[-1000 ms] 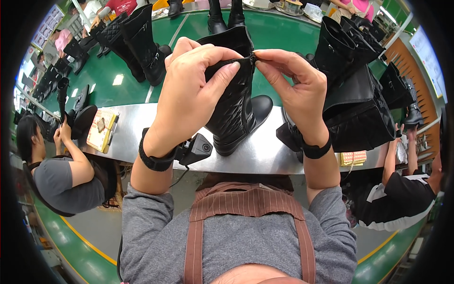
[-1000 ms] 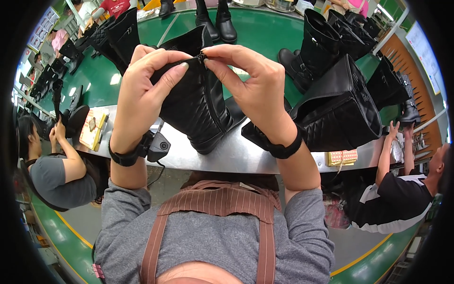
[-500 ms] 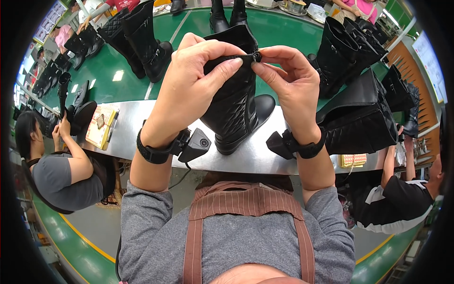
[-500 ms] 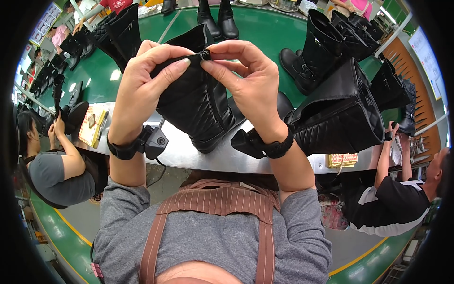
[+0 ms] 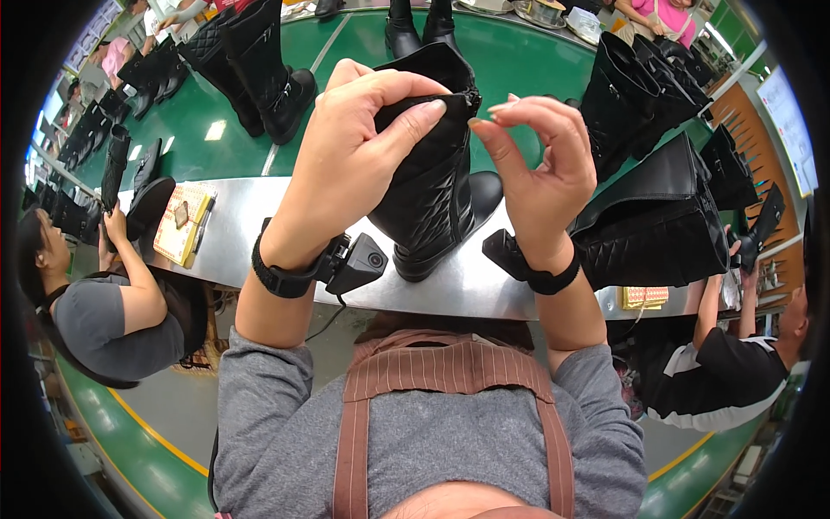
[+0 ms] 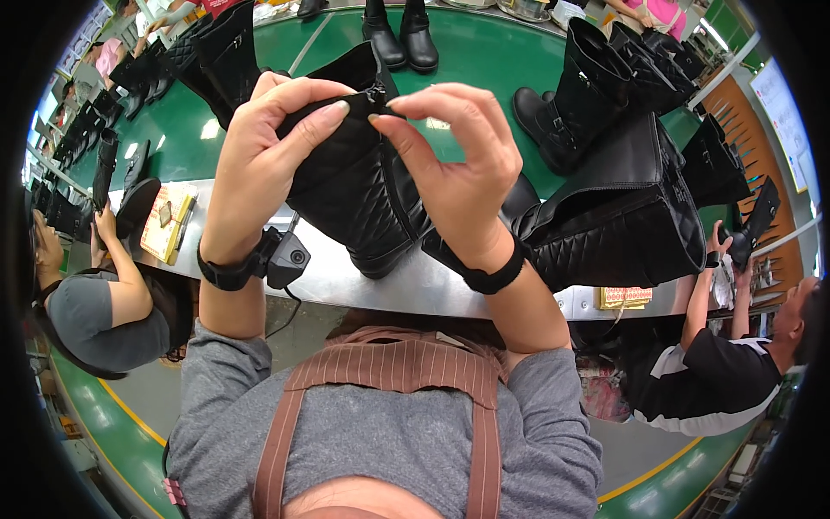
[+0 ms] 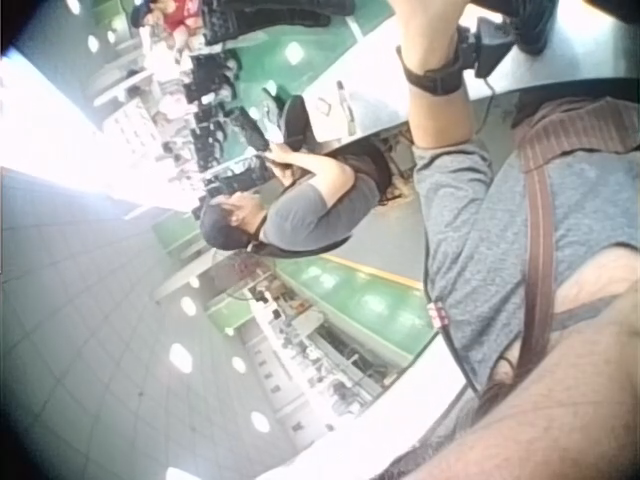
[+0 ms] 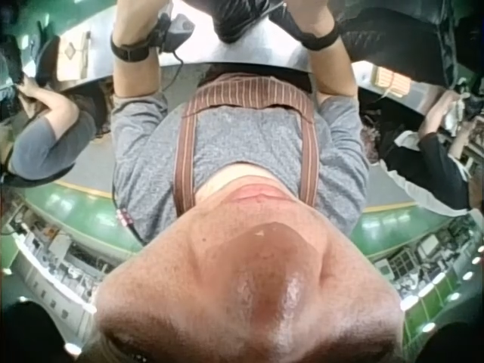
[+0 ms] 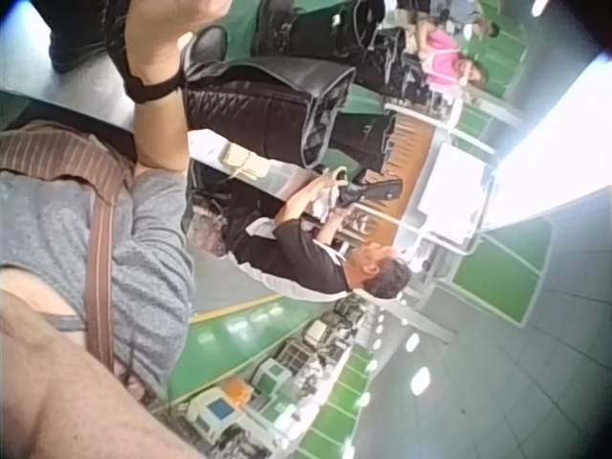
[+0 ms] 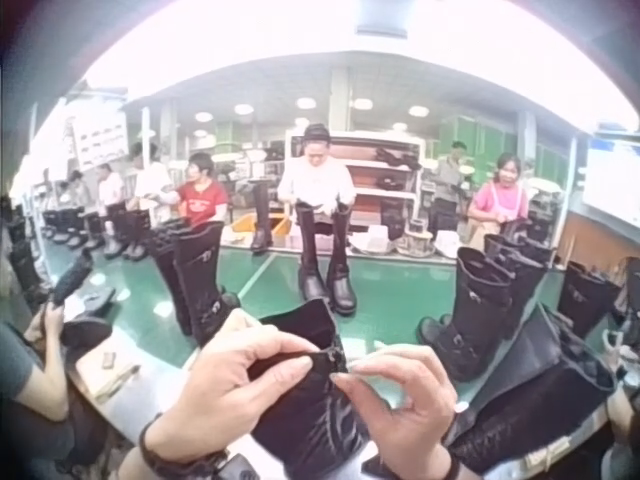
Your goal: Inspecting black boots for quality control, checking zippers and buckles at a factory workbench.
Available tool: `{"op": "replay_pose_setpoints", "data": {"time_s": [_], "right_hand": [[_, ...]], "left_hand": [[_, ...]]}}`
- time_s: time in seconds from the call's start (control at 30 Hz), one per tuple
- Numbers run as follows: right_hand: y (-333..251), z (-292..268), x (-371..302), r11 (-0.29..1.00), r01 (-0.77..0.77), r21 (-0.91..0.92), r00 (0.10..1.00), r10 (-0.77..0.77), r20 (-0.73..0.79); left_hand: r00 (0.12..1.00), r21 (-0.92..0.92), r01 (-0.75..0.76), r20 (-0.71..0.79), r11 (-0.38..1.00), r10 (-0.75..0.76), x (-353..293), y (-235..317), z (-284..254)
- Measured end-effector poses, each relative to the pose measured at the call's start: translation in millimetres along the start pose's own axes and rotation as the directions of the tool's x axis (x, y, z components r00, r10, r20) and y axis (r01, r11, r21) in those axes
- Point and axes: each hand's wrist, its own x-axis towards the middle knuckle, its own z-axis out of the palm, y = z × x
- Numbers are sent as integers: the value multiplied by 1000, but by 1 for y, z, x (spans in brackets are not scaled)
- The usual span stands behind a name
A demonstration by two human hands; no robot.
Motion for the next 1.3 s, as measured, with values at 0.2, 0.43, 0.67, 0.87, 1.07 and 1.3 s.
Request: {"op": "replay_pose_setpoints", "data": {"time_s": [0.2,0.43,0.67,0.87,1.07,1.3], "right_hand": [[-2,8,4,997,58,-56,998,-59,-17],[-14,12,5,989,80,-123,996,-85,-31],[-26,5,11,970,-46,-237,992,71,100],[-15,-33,23,740,-535,408,845,473,249],[16,-54,-33,922,-383,-58,902,387,192],[-4,-66,-39,850,-226,-475,824,427,372]], "left_hand": [[999,20,-23,-35,1000,24,-2,4,2],[994,68,-97,-50,993,100,-5,7,1],[979,228,-187,-31,956,199,-5,7,4],[971,284,-182,-99,941,217,-2,7,11],[893,507,-161,-289,847,344,-6,10,6],[909,696,-48,-268,716,321,-25,35,-9]]}}
